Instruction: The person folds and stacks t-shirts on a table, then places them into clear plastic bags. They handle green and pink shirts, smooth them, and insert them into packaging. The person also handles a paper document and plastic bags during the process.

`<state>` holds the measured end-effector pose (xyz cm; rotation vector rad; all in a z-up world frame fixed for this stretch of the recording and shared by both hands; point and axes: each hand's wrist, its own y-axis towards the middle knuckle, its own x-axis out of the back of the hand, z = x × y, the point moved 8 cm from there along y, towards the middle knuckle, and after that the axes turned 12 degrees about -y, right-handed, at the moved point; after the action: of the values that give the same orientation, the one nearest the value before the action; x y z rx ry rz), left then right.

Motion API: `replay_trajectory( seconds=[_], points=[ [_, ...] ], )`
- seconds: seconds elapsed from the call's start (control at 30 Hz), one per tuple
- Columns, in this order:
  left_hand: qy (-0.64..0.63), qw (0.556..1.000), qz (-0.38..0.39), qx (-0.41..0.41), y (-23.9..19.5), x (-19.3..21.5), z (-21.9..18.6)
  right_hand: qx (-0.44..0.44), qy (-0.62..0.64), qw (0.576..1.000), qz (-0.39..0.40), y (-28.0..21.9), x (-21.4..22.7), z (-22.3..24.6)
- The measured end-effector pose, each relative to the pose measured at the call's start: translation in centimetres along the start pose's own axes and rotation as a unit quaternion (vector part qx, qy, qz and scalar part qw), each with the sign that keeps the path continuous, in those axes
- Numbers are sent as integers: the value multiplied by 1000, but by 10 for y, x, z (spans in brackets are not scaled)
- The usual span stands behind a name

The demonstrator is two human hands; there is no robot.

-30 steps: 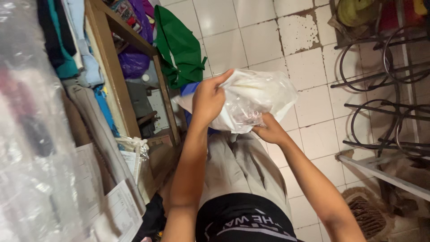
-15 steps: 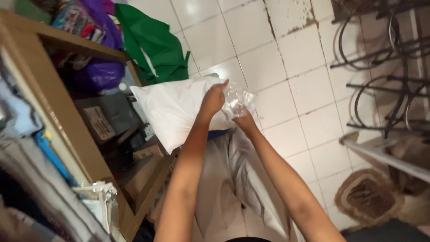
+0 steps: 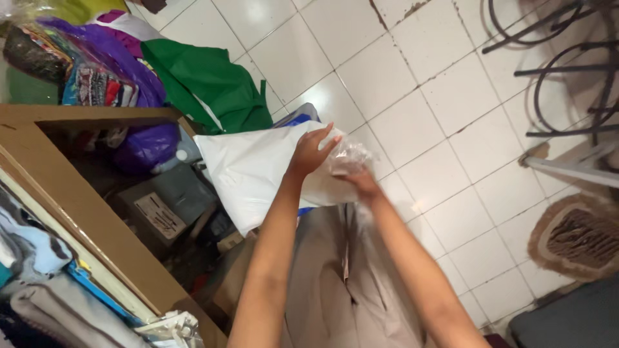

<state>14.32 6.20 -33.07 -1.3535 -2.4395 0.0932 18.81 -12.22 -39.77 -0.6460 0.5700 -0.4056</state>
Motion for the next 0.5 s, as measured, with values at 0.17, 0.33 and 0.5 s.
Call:
replay_trajectory(
  seconds=[0.17, 0.33, 0.5],
  points=[
    [34, 999, -35, 19, -14, 15, -6, -16, -32, 997, 64, -10, 19, 67],
    [23, 996, -85, -9, -34, 19, -33, -73, -75, 994, -18, -7, 22, 102],
    [73, 989, -117, 55, -51, -4, -57, -66, -309, 947, -58, 20, 33, 111]
  ],
)
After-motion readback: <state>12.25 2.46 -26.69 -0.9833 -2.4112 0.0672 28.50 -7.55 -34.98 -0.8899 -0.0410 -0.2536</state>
